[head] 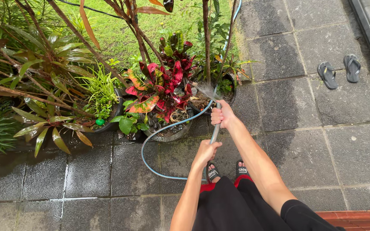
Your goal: The person waters several potted plants and a lawn using a hose held by hand.
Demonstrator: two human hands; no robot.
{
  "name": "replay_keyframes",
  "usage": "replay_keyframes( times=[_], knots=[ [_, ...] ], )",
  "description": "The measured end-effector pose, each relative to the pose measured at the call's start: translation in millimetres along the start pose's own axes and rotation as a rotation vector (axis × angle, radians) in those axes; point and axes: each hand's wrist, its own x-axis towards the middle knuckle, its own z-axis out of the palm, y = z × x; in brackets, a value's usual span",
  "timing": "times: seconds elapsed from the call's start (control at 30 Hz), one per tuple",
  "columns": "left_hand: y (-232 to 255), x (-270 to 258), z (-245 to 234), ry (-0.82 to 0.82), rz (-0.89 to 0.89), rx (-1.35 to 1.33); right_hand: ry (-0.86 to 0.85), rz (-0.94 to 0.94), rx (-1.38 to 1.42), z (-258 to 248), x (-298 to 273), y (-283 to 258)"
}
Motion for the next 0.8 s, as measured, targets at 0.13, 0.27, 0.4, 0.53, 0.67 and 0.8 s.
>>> replay_keyframes(
  times=[0.13,0.27,0.4,0.53,0.67,0.8],
  knots=[
    [-1,0,3,-0.008,0.01,0.004,-0.001,-0.001,0.005,0,-7,-2],
    [4,1,9,-0.031,0.033,-0.025,-0.014,-0.038,0.009,2,-16,-8],
    [9,-2,13,-0.054,0.04,-0.028,0.005,-0.068,0.014,3,-23,-10],
    [7,-1,12,-0.051,0.034,-0.024,-0.002,-0.066,0.008,1,-21,-9],
    [-1,1,9,-0.051,0.027,-0.054,-0.013,-0.045,0.019,-5,-12,-5],
    [-6,3,6,-0.037,0.016,-0.042,-0.026,-0.019,0.024,-10,-4,-1]
  ],
)
